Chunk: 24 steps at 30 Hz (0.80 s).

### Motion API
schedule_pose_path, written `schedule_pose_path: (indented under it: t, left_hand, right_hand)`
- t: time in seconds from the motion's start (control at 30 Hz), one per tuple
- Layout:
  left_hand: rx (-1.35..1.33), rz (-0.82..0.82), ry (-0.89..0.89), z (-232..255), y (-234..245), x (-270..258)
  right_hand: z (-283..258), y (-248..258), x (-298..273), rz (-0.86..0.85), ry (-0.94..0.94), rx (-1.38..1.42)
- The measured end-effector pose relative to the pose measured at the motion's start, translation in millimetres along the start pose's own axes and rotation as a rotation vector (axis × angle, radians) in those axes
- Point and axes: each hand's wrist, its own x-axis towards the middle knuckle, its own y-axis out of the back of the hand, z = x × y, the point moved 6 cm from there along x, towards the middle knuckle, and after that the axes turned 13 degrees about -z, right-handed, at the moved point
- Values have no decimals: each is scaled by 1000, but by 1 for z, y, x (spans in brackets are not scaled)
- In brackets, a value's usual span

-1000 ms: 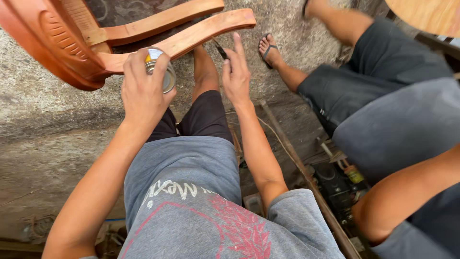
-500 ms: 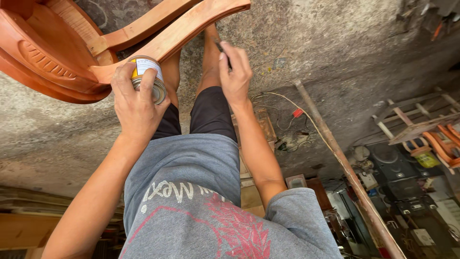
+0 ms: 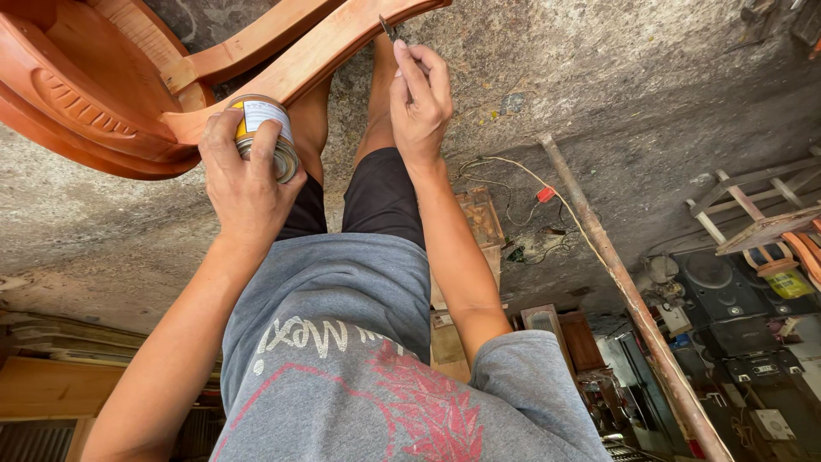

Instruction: The person applies a liquid substance from a can to the legs and frame of a wooden stool using a small tool, turning the stool over to reach different sections.

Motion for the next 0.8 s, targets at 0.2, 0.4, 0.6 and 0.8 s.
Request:
schedule_pose_path:
  t: [0.2,0.4,0.6,0.8]
  left_hand:
    - [-7,3,13,1,-1,0]
    - [-17,14,11,1,-1,0]
    - [-32,31,5,2,-2,-2]
    - [-32,27,8,1,-3,-2]
  right_hand:
    - [6,-7,-2,-15,-12,1]
    - [-5,11,-6,-1,-44,1]
    - [-21,23,5,-90,-46,-179]
    - [-23,21,10,-106,-46,-152]
